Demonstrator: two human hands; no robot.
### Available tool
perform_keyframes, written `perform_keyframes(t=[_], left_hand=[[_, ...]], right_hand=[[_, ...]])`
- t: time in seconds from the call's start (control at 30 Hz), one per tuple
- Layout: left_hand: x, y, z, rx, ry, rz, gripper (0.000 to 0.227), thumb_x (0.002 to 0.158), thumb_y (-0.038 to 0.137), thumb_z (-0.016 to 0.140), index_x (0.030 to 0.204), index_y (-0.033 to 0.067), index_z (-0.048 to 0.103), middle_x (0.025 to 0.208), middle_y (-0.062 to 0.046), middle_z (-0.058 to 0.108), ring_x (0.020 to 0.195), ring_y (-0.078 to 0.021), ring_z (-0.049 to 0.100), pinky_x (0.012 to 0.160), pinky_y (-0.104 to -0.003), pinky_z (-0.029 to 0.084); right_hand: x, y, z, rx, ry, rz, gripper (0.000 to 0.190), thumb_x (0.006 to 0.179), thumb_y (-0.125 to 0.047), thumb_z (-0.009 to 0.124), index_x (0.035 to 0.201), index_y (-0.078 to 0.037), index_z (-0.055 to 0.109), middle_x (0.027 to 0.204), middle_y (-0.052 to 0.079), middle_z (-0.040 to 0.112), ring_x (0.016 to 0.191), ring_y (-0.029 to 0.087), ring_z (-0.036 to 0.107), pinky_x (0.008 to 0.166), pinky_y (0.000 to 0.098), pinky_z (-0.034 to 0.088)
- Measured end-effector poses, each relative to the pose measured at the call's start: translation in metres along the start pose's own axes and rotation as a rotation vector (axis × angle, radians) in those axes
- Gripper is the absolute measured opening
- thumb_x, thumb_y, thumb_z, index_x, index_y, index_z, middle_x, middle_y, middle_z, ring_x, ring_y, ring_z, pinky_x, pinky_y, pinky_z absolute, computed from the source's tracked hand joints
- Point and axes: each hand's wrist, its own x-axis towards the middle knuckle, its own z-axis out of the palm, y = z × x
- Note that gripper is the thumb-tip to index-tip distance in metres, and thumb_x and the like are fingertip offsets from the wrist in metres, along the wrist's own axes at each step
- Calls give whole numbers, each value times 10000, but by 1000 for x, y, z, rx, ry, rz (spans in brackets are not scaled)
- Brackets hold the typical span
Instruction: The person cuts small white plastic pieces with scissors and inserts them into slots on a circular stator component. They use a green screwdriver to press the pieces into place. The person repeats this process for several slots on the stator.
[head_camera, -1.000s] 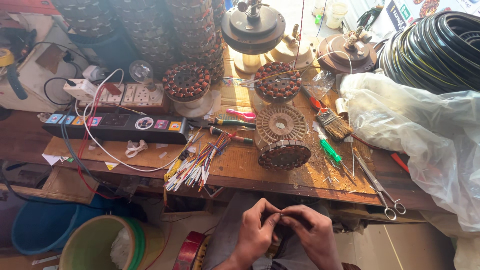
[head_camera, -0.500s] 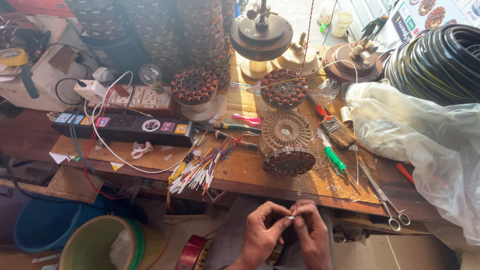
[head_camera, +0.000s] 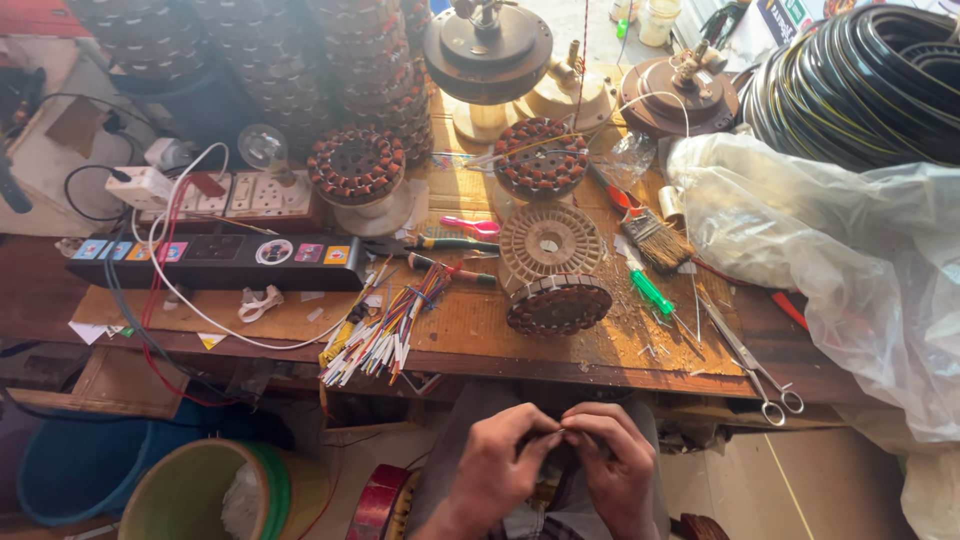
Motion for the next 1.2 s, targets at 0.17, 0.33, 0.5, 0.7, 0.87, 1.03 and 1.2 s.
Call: perform_keyframes(t=[0.17, 0.33, 0.5, 0.7, 0.87, 1.03, 1.2], left_hand=[[-10, -4, -21, 50, -63, -197, 89, 850, 70, 773, 903, 17, 725, 798, -103, 749, 701, -201, 744, 597, -331, 534], [-14, 1, -24, 21, -69, -150, 117, 851, 75, 798, 930, 18, 733, 803, -101, 746, 704, -188, 736, 591, -311, 528], [-17, 13, -23, -237, -147, -394, 82, 892, 45, 722, 964, 9, 738, 826, -83, 718, 651, -145, 705, 518, -297, 558], [-13, 22, -22, -230, -117, -302, 64, 928, 21, 712, 982, -13, 711, 813, -80, 693, 656, -111, 693, 506, -267, 553], [-21, 18, -25, -309, -149, -451, 71, 898, 34, 729, 937, -23, 708, 799, -83, 697, 625, -131, 679, 503, -289, 548], [-31, 6, -20, -179, -106, -229, 80, 889, 26, 762, 915, -23, 705, 828, -106, 723, 781, -165, 732, 674, -296, 557], [-36, -6, -10, -190, -115, -256, 106, 866, 49, 792, 905, -14, 716, 816, -99, 720, 785, -167, 728, 675, -299, 550]], right_hand=[[1, -8, 5, 30, -200, 242, 137, 804, 24, 778, 930, -25, 752, 855, 77, 792, 759, 158, 779, 664, 270, 599], [-1, -16, 7, -8, -175, 44, 199, 736, 58, 795, 897, -30, 718, 888, 97, 776, 800, 175, 785, 681, 271, 602], [8, -29, -9, 74, -226, -184, 251, 717, 52, 810, 932, -5, 692, 900, 120, 744, 781, 179, 766, 650, 282, 617], [16, -36, -8, -49, -176, -273, 220, 724, 65, 808, 901, -18, 706, 854, 103, 734, 736, 157, 752, 620, 248, 598], [8, -37, -4, 17, -173, -215, 218, 726, 81, 813, 893, -25, 723, 830, 112, 749, 680, 134, 738, 584, 228, 571], [-1, -34, -1, 36, -146, -199, 276, 698, 97, 824, 875, -36, 659, 808, 93, 746, 710, 130, 756, 633, 244, 601], [-9, -36, -4, 18, -122, -120, 293, 669, 110, 840, 837, -57, 668, 784, 75, 759, 708, 120, 778, 628, 244, 616]])
